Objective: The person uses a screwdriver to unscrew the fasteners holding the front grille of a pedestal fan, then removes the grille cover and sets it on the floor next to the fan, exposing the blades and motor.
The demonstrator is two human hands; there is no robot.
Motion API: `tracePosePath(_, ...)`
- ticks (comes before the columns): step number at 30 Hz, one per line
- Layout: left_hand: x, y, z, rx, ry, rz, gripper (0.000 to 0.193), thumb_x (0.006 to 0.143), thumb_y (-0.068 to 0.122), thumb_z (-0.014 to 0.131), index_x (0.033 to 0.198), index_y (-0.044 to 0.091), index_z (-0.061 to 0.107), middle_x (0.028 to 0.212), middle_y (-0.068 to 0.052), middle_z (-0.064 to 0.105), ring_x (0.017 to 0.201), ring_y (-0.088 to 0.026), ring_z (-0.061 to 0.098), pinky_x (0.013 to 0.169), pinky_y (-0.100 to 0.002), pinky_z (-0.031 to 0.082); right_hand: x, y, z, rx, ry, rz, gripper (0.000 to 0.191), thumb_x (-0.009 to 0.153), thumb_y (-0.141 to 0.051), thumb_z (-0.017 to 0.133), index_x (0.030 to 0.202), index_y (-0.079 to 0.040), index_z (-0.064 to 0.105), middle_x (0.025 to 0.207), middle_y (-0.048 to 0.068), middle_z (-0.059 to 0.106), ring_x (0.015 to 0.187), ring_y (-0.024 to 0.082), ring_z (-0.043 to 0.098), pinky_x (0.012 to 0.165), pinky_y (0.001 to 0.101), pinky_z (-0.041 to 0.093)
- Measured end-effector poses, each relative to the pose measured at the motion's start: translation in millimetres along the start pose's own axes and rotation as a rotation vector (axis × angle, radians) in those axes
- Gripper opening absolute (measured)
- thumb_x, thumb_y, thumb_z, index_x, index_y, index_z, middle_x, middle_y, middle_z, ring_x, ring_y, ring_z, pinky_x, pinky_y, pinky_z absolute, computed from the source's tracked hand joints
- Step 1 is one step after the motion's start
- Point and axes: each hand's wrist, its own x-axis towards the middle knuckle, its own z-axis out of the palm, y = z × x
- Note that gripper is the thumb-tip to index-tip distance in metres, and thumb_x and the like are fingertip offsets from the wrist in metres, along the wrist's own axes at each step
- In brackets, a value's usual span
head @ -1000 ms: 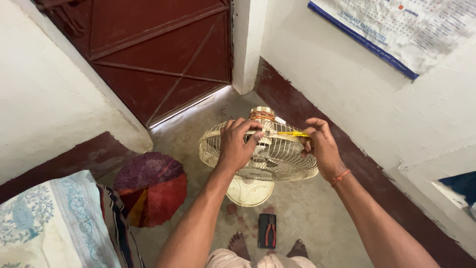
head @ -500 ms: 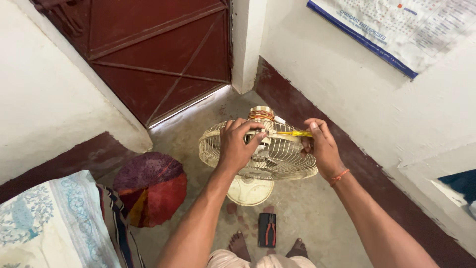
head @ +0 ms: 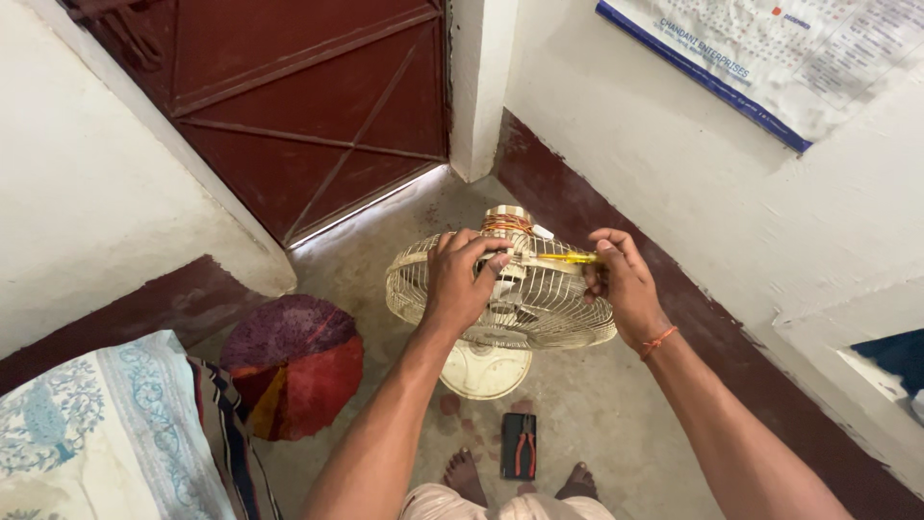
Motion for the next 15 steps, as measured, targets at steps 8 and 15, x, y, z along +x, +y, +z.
tracePosePath(8,0.3,-0.8,1.0,0.009,-0.015,-0.007,0.018,0.093,0.032,0.072,0.107,0.023,0.079,0.098,-0.001,0.065,0.102,-0.024,0.056,0.095,-0.043,0.039,3.3,7.3,-5.7,0.004,-0.011,-0.059,0.040,0.111,-0.036,0.034,0.110,-0.005,0.059,0.064,0.000,0.041,0.060,0.011,0.042,0.058,0.0301,0.047)
tracePosePath(15,0.6,-1.4,0.5,0.005,-0.009,-0.007,0.018,0.093,0.033,0.072,0.107,0.023,0.078,0.099,-0.001,0.065,0.103,-0.024,0.056,0.096,-0.043,0.038,5.1,6.7,-6.5,0.047,-0.010,-0.011,0.025,0.099,-0.015,0.041,0.119,-0.010,0.053,0.068,-0.001,0.043,0.062,0.010,0.043,0.059,0.0304,0.047)
